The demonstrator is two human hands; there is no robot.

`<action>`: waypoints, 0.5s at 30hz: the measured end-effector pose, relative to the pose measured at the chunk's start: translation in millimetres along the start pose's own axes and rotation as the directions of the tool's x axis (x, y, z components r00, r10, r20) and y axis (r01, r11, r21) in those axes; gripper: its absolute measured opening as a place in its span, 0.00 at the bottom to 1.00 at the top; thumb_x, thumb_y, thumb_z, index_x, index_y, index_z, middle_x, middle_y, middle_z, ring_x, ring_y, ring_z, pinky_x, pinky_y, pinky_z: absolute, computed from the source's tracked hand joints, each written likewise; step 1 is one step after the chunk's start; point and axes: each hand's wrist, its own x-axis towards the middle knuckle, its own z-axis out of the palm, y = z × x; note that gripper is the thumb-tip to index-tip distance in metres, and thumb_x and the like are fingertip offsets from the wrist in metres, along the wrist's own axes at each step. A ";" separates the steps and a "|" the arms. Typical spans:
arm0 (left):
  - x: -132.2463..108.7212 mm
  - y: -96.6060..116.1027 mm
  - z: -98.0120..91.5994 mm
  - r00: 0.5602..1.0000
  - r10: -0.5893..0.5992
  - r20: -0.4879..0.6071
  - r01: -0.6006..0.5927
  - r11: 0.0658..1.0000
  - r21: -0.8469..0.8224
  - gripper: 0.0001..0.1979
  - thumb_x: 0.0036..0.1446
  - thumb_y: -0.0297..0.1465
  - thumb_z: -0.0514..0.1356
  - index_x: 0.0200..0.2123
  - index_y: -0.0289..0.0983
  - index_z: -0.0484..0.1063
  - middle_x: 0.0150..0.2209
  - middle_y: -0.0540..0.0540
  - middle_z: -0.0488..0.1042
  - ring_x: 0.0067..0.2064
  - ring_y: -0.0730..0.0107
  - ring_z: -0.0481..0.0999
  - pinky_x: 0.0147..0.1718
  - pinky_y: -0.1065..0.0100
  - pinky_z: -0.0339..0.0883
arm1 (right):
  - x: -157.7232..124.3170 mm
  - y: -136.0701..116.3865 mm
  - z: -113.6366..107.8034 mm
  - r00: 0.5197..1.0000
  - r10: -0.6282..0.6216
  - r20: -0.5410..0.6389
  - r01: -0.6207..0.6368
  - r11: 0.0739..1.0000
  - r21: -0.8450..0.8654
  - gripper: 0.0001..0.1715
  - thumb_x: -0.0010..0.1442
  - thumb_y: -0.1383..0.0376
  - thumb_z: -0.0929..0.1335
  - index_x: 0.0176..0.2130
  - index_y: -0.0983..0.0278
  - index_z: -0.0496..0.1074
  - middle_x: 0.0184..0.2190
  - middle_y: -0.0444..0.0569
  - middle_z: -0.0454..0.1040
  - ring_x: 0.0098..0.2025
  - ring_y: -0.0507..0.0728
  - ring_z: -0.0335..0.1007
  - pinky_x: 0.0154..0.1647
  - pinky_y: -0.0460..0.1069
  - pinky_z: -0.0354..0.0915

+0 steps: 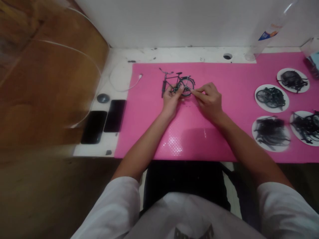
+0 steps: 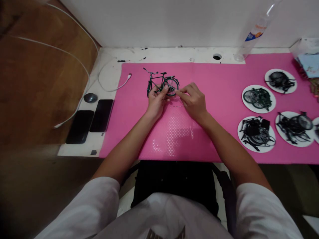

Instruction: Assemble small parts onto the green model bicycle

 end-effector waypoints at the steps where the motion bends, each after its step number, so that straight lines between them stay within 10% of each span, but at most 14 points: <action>1: 0.1 -0.2 -0.3 1.000 0.002 0.004 -0.002 1.000 -0.001 0.26 0.55 0.49 0.80 0.48 0.43 0.78 0.42 0.45 0.86 0.37 0.65 0.87 0.33 0.67 0.81 | 0.0 0.2 0.3 1.000 -0.007 -0.001 0.007 1.000 0.004 0.17 0.79 0.53 0.65 0.50 0.51 0.84 0.42 0.52 0.79 0.48 0.64 0.72 0.55 0.63 0.72; 15: -3.2 3.1 3.0 1.000 0.008 -0.026 -0.006 0.999 0.044 0.31 0.52 0.53 0.81 0.51 0.45 0.78 0.45 0.44 0.85 0.42 0.63 0.87 0.34 0.68 0.81 | -0.4 -1.0 2.6 1.000 0.021 -0.008 -0.021 0.999 0.036 0.22 0.81 0.53 0.63 0.48 0.53 0.85 0.40 0.54 0.79 0.48 0.64 0.74 0.54 0.61 0.71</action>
